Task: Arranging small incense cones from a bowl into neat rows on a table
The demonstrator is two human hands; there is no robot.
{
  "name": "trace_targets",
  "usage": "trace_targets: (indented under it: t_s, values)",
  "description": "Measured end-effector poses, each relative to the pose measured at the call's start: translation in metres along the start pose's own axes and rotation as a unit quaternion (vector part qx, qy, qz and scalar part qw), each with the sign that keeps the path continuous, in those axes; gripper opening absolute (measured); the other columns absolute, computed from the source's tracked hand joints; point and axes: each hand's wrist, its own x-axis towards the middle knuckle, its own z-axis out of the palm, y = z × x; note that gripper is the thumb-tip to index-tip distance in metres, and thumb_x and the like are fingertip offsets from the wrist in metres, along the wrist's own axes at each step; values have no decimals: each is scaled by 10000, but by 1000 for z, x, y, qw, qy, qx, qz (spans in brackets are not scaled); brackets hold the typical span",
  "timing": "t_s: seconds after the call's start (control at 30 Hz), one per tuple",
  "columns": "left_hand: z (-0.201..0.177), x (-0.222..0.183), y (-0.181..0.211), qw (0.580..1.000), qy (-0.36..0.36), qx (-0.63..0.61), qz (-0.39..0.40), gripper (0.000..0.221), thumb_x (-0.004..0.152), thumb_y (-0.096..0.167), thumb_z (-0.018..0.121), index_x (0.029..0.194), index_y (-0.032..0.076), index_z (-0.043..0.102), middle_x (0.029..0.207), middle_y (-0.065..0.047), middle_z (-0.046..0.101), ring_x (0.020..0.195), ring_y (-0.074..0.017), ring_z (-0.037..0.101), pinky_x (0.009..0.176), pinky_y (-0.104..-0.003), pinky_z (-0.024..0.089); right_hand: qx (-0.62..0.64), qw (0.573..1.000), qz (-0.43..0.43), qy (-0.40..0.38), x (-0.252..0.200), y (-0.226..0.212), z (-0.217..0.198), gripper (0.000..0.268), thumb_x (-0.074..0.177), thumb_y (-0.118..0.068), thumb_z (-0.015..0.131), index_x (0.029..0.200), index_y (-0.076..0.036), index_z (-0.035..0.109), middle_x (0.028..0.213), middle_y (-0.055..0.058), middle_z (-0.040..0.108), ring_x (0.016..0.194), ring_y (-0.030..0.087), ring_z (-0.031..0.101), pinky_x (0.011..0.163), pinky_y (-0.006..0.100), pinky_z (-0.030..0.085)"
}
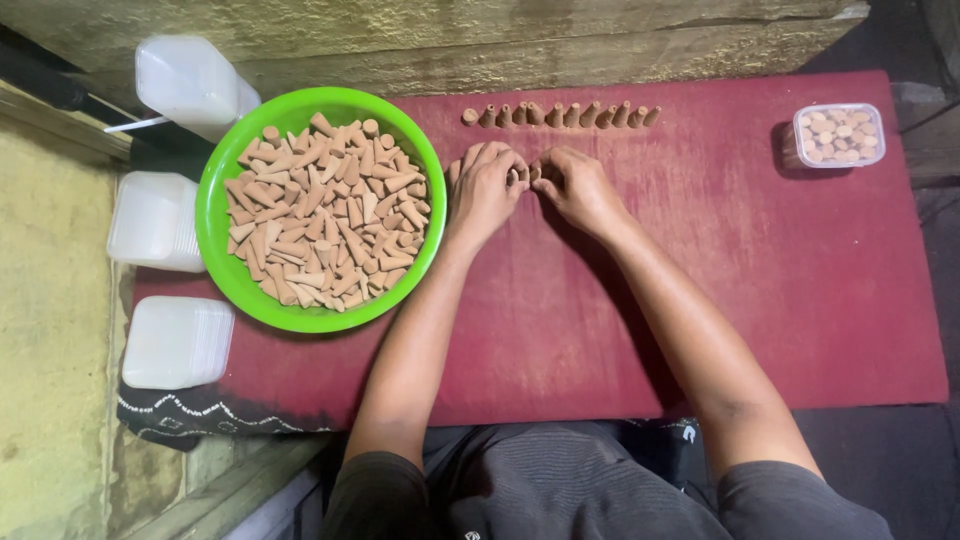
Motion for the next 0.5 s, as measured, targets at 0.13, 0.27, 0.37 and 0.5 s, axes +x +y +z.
trace_targets:
  t_s: [0.13, 0.27, 0.37, 0.5]
  values:
    - [0, 0, 0, 1000, -7, -1, -1, 249, 805, 261, 830, 977, 271, 650, 1146, 44, 605, 1304, -241, 491, 995, -494, 439, 4, 1000, -8, -1, 0, -1, -5, 295, 835, -78, 809, 1090, -61, 662, 920, 205, 660, 946, 466, 674, 827, 559, 534]
    - [15, -3, -13, 1000, 19, -24, 3, 440, 822, 262, 831, 1211, 230, 629, 1212, -23, 606, 1288, -288, 532, 1011, -503, 471, 11, 1000, -13, 13, -5, -5, -15, 326, 840, -89, 817, 1119, -30, 659, 935, 212, 670, 944, 476, 676, 836, 555, 536]
    - [13, -19, -8, 996, 74, -54, 24, 578, 848, 236, 816, 1365, 129, 581, 1260, -121, 596, 1292, -358, 546, 1060, -510, 456, -1, 1000, -11, 28, -12, -5, -26, 311, 855, -110, 813, 1120, -34, 670, 937, 190, 676, 935, 451, 683, 824, 530, 539]
    - [-20, -65, 17, 995, 65, -74, 18, 715, 909, 223, 755, 1511, -3, 443, 1413, -249, 520, 1420, -457, 421, 1210, -556, 297, -10, 999, -5, 41, -30, 3, -35, 175, 913, -171, 791, 1012, -69, 687, 871, 151, 663, 898, 407, 685, 785, 492, 534]
